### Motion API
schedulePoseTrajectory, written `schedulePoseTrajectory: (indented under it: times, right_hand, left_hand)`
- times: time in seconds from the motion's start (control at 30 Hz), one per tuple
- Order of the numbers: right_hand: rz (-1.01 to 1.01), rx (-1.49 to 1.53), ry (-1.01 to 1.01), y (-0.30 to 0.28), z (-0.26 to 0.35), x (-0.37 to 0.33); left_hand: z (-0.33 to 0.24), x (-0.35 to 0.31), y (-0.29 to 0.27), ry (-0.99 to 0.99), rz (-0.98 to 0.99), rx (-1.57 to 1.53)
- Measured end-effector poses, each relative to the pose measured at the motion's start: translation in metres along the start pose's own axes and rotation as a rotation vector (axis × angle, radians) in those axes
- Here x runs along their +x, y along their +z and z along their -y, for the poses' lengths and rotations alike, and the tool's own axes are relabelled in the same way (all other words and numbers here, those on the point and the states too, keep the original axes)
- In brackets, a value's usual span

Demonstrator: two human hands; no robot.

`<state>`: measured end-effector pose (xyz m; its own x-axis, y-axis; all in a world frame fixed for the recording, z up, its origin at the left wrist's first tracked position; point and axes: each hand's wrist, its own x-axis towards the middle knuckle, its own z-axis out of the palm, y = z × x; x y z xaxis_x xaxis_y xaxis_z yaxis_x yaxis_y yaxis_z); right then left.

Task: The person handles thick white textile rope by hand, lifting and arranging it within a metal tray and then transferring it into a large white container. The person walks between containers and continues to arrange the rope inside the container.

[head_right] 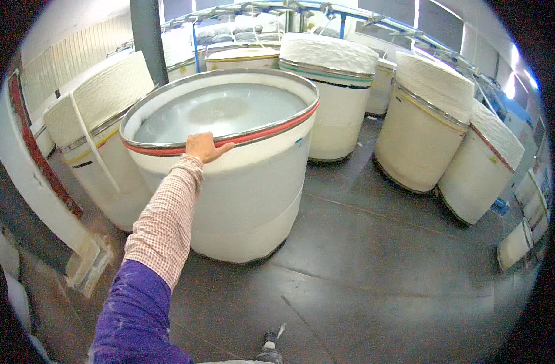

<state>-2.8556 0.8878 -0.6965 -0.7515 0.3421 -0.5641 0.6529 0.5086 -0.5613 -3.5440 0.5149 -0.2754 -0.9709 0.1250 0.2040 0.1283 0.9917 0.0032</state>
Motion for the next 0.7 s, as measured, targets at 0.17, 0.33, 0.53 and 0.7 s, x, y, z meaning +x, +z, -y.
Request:
schedulePoseTrajectory:
  times: [0.17,0.33,0.53,0.7]
  right_hand:
    - [0.173,-0.32,-0.056,-0.005,-0.004,0.029]
    - [0.193,-0.157,-0.099,-0.012,0.021,0.046]
    - [0.173,-0.31,-0.331,-0.027,0.076,0.066]
    - [-0.23,0.326,-0.627,-0.055,0.186,0.12]
  left_hand:
    - [0.002,-0.013,0.006,0.008,-0.167,0.027]
    - [-0.002,-0.06,0.0,0.052,-0.181,-0.028]
    - [0.03,-0.149,-0.017,0.176,-0.371,-0.124]
    - [0.095,-0.255,-0.04,0.202,-0.431,-0.195]
